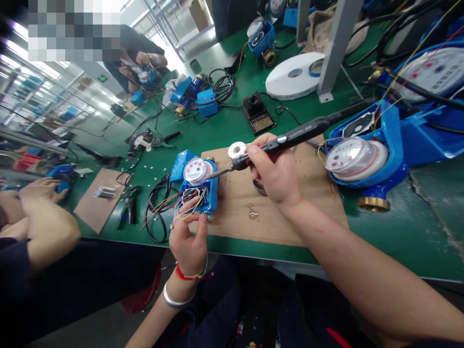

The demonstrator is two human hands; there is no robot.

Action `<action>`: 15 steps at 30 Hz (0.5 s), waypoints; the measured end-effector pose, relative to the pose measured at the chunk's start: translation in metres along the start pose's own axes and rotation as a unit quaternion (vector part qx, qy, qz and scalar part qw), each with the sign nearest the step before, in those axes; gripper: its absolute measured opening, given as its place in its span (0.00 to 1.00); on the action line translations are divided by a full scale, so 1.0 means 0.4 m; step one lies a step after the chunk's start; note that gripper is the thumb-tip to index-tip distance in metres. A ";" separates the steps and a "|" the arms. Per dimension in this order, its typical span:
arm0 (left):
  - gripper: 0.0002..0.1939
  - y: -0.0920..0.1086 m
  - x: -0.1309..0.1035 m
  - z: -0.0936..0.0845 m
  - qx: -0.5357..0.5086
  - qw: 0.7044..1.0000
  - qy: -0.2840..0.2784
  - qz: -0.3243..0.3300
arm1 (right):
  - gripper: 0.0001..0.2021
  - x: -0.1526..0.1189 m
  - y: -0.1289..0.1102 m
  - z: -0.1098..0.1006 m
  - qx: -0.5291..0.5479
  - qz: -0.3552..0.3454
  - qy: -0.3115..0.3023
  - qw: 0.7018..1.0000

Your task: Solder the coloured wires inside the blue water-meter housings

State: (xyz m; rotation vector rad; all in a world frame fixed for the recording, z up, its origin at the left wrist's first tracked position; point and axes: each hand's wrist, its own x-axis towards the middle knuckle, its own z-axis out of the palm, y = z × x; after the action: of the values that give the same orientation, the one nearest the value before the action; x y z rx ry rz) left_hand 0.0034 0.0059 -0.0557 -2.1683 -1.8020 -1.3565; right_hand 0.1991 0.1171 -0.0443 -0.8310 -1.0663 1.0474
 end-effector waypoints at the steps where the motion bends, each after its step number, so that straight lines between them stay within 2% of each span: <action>1: 0.03 -0.002 -0.004 -0.003 0.007 1.000 -0.003 0.009 | 0.14 0.000 0.000 0.000 0.000 0.002 0.002 1.000; 4: 0.07 -0.007 -0.021 -0.018 0.031 0.999 -0.016 0.035 | 0.13 0.001 0.002 0.001 0.003 0.003 0.007 1.000; 8: 0.19 -0.007 -0.052 -0.056 0.054 0.994 -0.034 0.083 | 0.13 0.007 0.013 0.000 0.033 -0.014 0.015 0.999; 11: 0.26 0.006 -0.056 -0.089 0.078 0.989 0.020 0.121 | 0.12 0.011 0.020 0.000 0.045 -0.020 0.018 0.999; 13: 0.31 0.019 -0.037 -0.102 0.105 0.984 0.065 0.128 | 0.12 0.011 0.022 0.001 0.043 -0.021 0.020 0.999; 15: 0.35 0.031 -0.007 -0.100 0.124 0.983 0.060 0.122 | 0.12 0.011 0.021 0.003 0.034 -0.022 0.021 0.999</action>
State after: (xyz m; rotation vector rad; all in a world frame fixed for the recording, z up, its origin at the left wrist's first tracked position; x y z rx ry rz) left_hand -0.0104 -0.0210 -0.0264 -2.0484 -1.5111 -1.1176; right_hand 0.1961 0.1239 -0.0504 -0.7690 -1.0038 1.0189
